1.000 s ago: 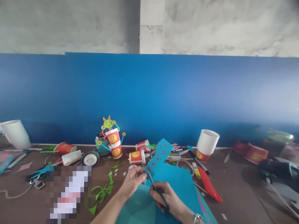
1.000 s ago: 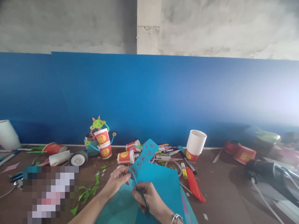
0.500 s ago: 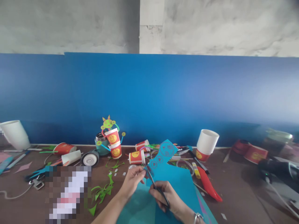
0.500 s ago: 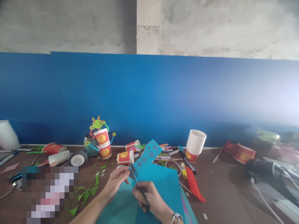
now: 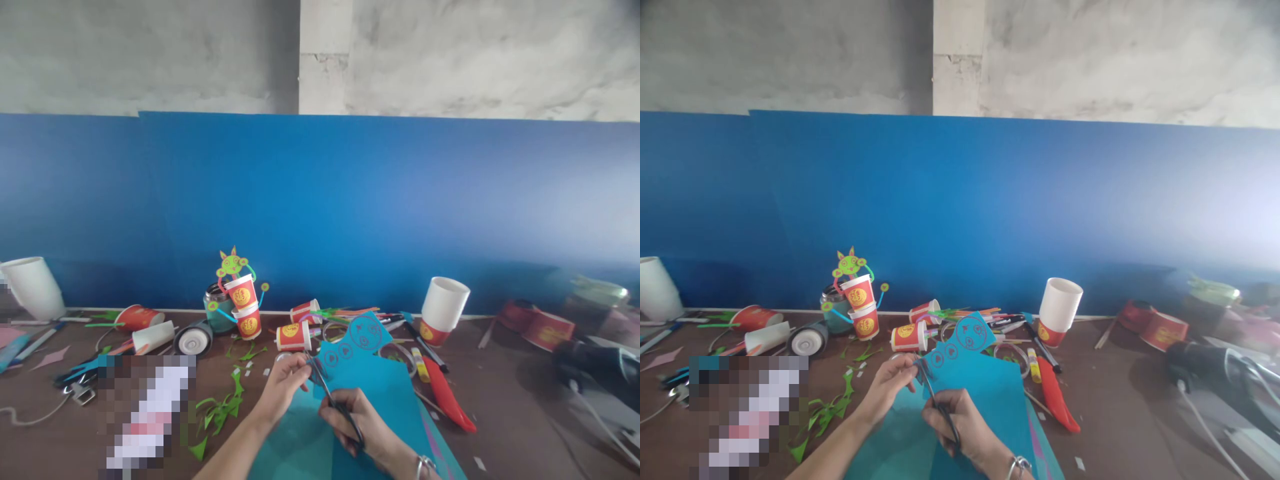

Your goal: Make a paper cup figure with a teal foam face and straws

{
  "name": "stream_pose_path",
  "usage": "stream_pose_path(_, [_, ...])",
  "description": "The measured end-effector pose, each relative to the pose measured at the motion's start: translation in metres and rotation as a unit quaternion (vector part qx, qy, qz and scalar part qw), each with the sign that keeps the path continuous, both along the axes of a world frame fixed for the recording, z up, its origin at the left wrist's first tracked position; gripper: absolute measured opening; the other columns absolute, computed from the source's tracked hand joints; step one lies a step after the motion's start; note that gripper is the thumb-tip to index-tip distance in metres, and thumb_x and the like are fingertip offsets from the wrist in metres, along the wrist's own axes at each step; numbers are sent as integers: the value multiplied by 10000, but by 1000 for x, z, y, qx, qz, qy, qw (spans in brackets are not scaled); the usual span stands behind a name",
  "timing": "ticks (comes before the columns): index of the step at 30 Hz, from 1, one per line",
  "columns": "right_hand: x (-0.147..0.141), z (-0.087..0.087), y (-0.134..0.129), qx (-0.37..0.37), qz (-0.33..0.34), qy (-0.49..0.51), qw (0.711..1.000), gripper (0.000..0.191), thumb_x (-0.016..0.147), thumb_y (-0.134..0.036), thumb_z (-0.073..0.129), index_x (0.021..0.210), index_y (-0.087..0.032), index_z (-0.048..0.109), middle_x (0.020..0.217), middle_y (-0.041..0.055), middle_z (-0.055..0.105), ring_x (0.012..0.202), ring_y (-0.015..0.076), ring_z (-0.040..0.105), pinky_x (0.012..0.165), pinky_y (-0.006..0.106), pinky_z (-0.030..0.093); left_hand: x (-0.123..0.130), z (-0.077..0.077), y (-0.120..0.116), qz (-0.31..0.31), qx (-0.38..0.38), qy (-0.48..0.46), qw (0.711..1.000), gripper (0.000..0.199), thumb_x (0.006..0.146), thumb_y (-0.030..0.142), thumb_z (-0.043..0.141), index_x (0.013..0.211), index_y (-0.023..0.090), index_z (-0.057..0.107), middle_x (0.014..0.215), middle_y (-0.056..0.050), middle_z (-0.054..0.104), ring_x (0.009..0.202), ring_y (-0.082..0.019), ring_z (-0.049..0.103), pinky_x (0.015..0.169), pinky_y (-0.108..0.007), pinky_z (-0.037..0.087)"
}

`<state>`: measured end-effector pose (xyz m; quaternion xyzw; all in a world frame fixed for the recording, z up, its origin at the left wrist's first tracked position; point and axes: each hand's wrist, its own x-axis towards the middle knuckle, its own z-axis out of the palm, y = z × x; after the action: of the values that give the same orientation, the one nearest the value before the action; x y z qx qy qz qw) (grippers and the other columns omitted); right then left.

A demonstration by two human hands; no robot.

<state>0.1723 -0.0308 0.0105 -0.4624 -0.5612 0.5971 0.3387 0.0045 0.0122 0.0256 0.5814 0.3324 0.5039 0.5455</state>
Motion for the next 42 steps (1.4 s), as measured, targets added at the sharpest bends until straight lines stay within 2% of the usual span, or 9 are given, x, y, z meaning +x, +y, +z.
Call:
stream_pose_path(8, [-2, 4, -3, -14, 9, 15, 1000, 411, 680, -525, 660, 751, -124, 604, 390, -66, 494, 282, 41, 368, 297, 150, 248, -2, 6, -2, -35, 8, -2, 999, 339, 711, 444, 659, 553, 162, 557, 788, -50, 595, 728, -175, 531, 540, -225, 447])
stream_pose_path(13, [-1, 3, -2, 1, 16, 15, 1000, 344, 704, -468, 655, 703, -130, 590, 371, -80, 467, 268, 27, 330, 286, 143, 232, -4, 10, -4, -27, 4, 20, 999, 337, 694, 421, 668, 509, 158, 564, 811, -62, 607, 811, -204, 546, 592, -230, 444])
stream_pose_path(19, [0, 2, -1, 1, 16, 11, 1000, 378, 705, -505, 647, 710, -132, 585, 363, -84, 454, 266, 30, 334, 281, 144, 223, -3, 2, 0, -26, -16, 0, 1000, 345, 678, 426, 672, 502, 159, 541, 562, 13, 495, 556, -122, 483, 542, -220, 398])
stream_pose_path(34, [1, 6, -3, 2, 30, 6, 1000, 425, 665, -554, 660, 701, -138, 578, 349, -84, 444, 263, 34, 323, 279, 151, 204, -5, 3, -1, -47, -69, -29, 996, 302, 645, 370, 694, 519, 153, 525, 527, 30, 509, 493, -94, 462, 497, -202, 358])
stream_pose_path(42, [1, 3, -2, -13, 24, -2, 1000, 398, 660, -525, 673, 702, -143, 571, 334, -94, 437, 254, 31, 315, 267, 145, 213, -6, -1, 2, -58, -90, -33, 994, 352, 626, 404, 721, 528, 164, 483, 435, 68, 409, 400, -59, 333, 409, -187, 237])
